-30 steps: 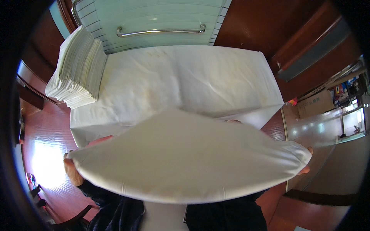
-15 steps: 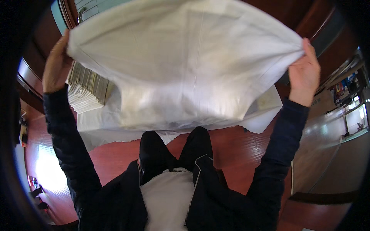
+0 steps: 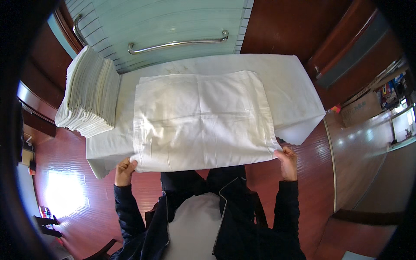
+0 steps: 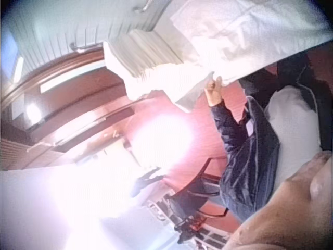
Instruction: The person folds multiple white linens on a table, smoothing and aligning each piece before stacking them. The person then wipes a wooden surface with a yellow cloth.
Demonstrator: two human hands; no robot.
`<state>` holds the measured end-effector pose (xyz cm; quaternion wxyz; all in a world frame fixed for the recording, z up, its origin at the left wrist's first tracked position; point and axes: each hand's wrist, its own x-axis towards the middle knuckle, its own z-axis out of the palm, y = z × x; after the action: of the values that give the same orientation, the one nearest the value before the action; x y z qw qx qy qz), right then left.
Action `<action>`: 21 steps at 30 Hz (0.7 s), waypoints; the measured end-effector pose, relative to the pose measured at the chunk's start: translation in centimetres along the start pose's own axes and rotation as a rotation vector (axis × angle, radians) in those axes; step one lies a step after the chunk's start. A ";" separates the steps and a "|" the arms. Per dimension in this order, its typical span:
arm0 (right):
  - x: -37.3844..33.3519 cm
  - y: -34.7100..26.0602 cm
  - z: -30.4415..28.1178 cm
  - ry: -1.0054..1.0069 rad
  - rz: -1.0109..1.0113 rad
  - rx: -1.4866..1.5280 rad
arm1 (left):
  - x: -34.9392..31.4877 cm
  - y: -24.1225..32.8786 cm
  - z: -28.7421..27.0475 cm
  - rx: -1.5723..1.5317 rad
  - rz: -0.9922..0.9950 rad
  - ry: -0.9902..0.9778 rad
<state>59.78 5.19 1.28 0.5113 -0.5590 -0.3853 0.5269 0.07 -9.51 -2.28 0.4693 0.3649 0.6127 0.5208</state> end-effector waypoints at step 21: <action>18.6 -1.9 7.4 0.233 -0.671 -0.847 | 15.5 4.2 2.0 0.675 0.308 0.383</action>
<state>55.47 24.82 0.11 0.4209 -0.6170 -0.6615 0.0684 -2.71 6.44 -1.20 0.1175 0.4824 0.7634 0.4132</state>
